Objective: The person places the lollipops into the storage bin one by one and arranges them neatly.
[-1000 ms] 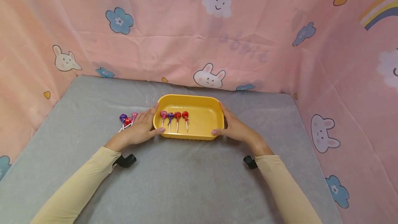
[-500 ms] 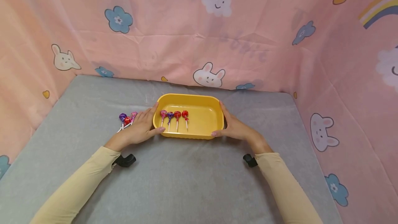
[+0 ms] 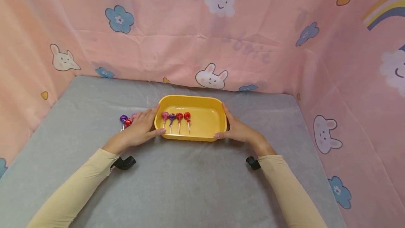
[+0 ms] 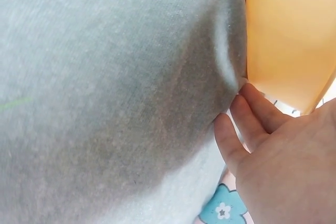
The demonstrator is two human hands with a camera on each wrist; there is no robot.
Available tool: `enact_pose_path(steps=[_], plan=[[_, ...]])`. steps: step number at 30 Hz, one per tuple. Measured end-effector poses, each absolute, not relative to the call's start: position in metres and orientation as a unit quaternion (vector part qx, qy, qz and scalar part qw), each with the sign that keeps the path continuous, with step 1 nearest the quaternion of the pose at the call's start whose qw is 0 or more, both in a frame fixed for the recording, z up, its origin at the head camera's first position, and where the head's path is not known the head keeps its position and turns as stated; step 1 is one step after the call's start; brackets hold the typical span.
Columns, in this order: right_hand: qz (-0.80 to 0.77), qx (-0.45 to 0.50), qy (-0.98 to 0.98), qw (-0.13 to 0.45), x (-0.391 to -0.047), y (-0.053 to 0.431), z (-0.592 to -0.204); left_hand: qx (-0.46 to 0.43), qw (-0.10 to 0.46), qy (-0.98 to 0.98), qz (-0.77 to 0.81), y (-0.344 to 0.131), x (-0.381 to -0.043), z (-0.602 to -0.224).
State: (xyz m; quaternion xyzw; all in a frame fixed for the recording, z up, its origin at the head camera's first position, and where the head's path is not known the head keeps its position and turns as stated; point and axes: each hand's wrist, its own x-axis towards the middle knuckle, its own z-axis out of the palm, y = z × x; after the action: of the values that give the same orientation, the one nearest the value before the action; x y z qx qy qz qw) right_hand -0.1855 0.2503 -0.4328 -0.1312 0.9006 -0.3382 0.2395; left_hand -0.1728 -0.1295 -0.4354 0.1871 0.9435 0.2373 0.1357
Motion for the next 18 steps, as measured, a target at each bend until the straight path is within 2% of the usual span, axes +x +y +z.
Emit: enact_pose_path(steps=[6,18], plan=[[-0.345,-0.133,0.898,0.239,-0.188,0.251,-0.434,0.188,0.123,0.942,0.250,-0.134,-0.175,-0.432],[-0.357,-0.132,0.892,0.243,-0.187,0.250,-0.433,0.157,0.038,0.945,0.284,-0.151,-0.181,-0.426]])
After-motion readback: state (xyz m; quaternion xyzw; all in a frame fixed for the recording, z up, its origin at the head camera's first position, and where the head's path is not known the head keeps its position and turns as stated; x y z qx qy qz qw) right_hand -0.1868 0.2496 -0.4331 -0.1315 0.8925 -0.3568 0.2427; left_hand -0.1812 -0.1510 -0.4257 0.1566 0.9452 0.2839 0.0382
